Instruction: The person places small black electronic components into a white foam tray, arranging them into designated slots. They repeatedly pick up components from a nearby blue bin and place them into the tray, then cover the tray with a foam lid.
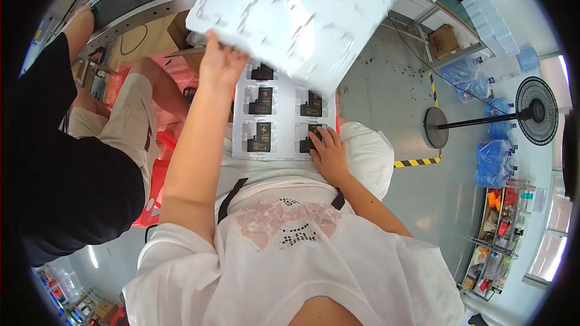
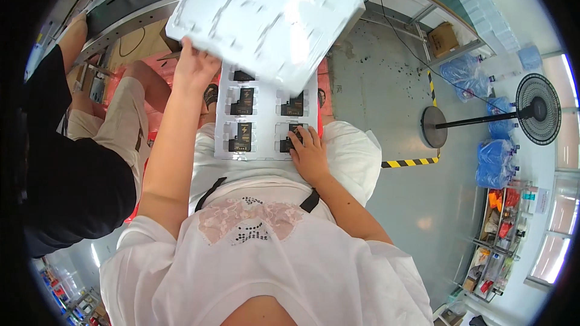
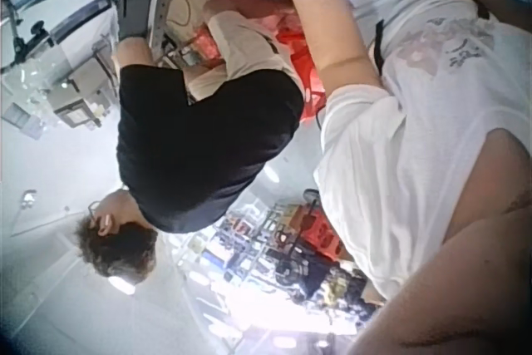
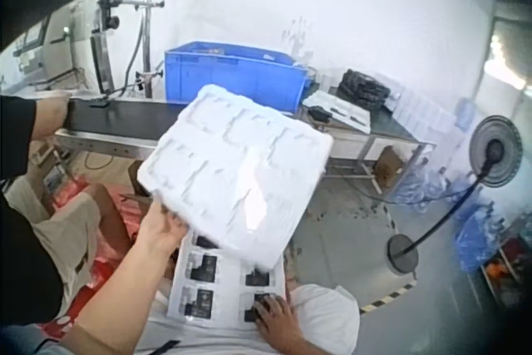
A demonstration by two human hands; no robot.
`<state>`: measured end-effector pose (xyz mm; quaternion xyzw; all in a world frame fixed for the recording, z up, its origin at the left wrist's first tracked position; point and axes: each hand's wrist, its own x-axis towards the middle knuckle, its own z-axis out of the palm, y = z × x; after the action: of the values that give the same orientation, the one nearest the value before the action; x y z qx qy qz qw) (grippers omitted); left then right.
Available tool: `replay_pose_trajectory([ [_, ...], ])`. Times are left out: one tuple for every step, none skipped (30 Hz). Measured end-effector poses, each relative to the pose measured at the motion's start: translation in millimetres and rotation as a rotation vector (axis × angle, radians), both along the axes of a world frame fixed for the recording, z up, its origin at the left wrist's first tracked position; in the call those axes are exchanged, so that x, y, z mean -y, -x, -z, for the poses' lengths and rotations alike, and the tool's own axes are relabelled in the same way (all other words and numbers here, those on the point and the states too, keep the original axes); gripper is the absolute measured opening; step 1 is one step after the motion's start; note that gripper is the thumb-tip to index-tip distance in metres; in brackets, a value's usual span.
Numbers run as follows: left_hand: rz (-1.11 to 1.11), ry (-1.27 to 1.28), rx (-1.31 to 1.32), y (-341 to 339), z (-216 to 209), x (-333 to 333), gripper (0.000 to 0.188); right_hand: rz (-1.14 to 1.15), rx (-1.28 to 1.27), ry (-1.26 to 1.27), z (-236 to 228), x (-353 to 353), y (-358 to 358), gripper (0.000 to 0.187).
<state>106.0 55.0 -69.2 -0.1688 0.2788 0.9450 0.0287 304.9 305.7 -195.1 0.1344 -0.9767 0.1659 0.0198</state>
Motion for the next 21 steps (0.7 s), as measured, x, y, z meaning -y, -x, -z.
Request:
replay_pose_trajectory([
  [0.001,-0.023,0.038,-6.0,12.0,10.7,0.053,0.003,0.003,0.001,-0.5,0.0,-0.4,0.049],
  [-0.02,0.006,0.035,-11.6,24.9,20.4,0.051,0.008,0.004,0.001,-1.4,0.0,-0.4,0.049],
  [-0.047,0.041,0.03,-18.4,33.4,30.7,0.049,0.009,0.004,0.008,-1.8,1.0,0.1,0.05],
  [-0.037,0.085,0.103,-26.4,37.0,38.6,0.049,0.007,0.031,0.015,6.9,-2.2,-1.6,0.049],
  [-0.013,0.23,0.186,-32.9,42.3,45.7,0.049,0.006,0.059,0.023,26.0,-9.2,-5.2,0.048],
  [0.005,0.377,0.269,-38.8,48.9,53.4,0.049,0.0,0.085,0.033,45.3,-15.1,-5.9,0.047],
  [0.025,0.52,0.352,-39.7,58.9,62.3,0.049,0.014,0.062,0.144,38.7,-13.6,-2.3,0.047],
  [0.088,0.726,0.359,-37.6,79.1,77.9,0.046,0.021,0.036,0.254,30.6,-11.8,1.6,0.046],
  [0.144,0.934,0.369,-37.0,107.3,98.9,0.044,0.019,-0.013,0.093,-0.6,-1.4,5.2,0.045],
  [0.214,1.14,0.366,-32.6,130.3,106.6,0.041,0.048,-0.05,0.2,2.6,-3.1,7.7,0.043],
  [0.267,1.226,0.345,-29.0,146.1,107.6,0.038,0.145,-0.087,0.277,8.9,-5.8,9.2,0.042],
  [0.323,1.311,0.321,-24.9,159.7,106.5,0.036,0.244,-0.125,0.351,16.3,-9.9,9.9,0.041],
  [0.372,1.397,0.3,-21.9,172.8,106.0,0.033,0.336,-0.163,0.428,23.3,-13.2,12.3,0.04],
  [0.372,1.419,0.237,-18.9,187.5,102.0,0.032,0.407,-0.302,0.331,29.5,-17.4,17.8,0.035],
  [0.367,1.438,0.179,-16.9,204.1,98.6,0.032,0.484,-0.281,0.405,35.5,-20.9,19.2,0.033],
  [0.364,1.454,0.117,-15.6,207.3,91.9,0.033,0.563,-0.26,0.476,38.9,-25.2,17.9,0.031],
  [0.349,1.471,0.04,-14.9,209.9,86.5,0.033,0.642,-0.238,0.547,41.7,-28.9,17.0,0.03],
  [0.335,1.481,-0.04,-16.9,206.6,72.5,0.035,0.75,-0.082,0.752,33.8,-30.4,17.9,0.029],
  [0.314,1.494,-0.114,-20.9,200.9,59.9,0.038,0.848,0.085,0.957,19.1,-28.7,19.1,0.029],
  [0.292,1.507,-0.187,-22.6,197.7,49.8,0.041,0.94,0.262,1.159,10.7,-27.4,19.7,0.03],
  [0.296,1.576,-0.174,-20.8,195.9,40.7,0.043,0.841,0.187,0.997,17.9,-28.5,18.1,0.031],
])
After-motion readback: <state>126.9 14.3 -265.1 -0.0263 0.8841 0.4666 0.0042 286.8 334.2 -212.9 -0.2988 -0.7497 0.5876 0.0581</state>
